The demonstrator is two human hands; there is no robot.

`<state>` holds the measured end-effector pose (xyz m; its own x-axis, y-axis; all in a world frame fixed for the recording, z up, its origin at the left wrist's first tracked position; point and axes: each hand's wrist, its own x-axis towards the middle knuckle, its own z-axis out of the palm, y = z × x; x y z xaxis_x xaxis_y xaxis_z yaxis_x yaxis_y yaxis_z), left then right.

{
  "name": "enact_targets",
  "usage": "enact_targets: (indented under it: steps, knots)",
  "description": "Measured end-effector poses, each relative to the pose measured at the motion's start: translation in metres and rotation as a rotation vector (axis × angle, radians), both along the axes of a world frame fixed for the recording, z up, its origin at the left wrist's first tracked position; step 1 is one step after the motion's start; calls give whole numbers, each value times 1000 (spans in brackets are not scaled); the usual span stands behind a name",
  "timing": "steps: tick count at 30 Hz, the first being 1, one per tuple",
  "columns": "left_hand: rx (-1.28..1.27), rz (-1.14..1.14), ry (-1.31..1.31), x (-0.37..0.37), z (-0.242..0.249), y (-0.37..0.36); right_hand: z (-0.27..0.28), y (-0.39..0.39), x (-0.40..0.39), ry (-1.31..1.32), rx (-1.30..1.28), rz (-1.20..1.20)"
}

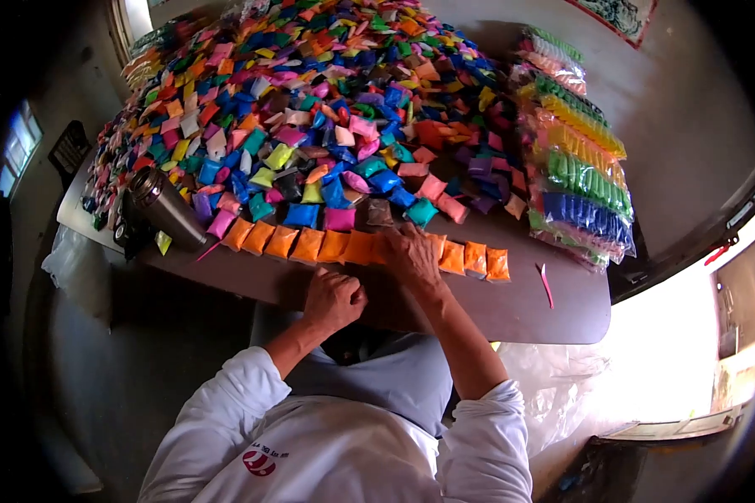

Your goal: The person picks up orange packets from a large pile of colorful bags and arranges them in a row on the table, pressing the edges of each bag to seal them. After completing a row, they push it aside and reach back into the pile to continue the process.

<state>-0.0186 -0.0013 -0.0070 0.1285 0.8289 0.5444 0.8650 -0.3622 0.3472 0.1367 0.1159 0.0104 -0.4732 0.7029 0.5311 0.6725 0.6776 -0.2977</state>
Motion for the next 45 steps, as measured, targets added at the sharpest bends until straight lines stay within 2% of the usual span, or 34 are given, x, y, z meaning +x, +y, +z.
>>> enact_targets:
  steps: [5,7,11,14,18,20,22,24,25,28,29,32,35,37,39,41,42,44,45]
  knots:
    - [16,-1,-12,-1,0,0,24,-7,-13,-31,-114,-32]
    - [61,4,13,-1,1,-1,37,-15,-31,13,-196,67]
    - [29,-4,-35,-1,-4,1,19,-9,-63,-20,-301,151]
    - [141,4,-15,-3,-1,3,21,-12,-66,-70,-246,202]
    - [46,-16,-44,-2,-1,0,14,2,-72,-79,-178,244]
    - [-6,-11,-59,-2,-4,0,16,8,-82,-231,-222,209]
    - [-10,10,17,-2,-3,-1,31,0,-102,-204,-197,218]
    - [-16,23,47,-1,-11,0,32,-4,-123,-66,-200,290]
    - [-12,32,78,-1,-13,0,38,-9,-132,-87,-269,314]
    - [106,35,94,-3,-7,-3,15,-14,-151,8,-333,430]
    - [105,37,96,-3,-10,-2,9,-13,-154,-72,-345,394]
    - [27,8,7,-2,-26,-1,-1,-7,-153,-61,-316,443]
    - [190,96,96,-2,-24,-3,-3,2,-158,-136,-275,458]
    - [-31,-6,24,-4,-10,-5,31,-11,-165,-163,-287,397]
    - [6,3,47,-3,-28,-4,40,-22,-180,-193,-311,334]
    - [47,7,67,-4,-59,-5,33,-32,-199,-96,-102,372]
    - [49,1,102,-6,-80,-6,23,-33,-205,-93,-102,369]
    - [59,-20,144,-13,-87,-3,3,-35,-212,-286,11,454]
    - [-57,-35,114,-18,-85,-2,4,-36,-216,-206,-68,451]
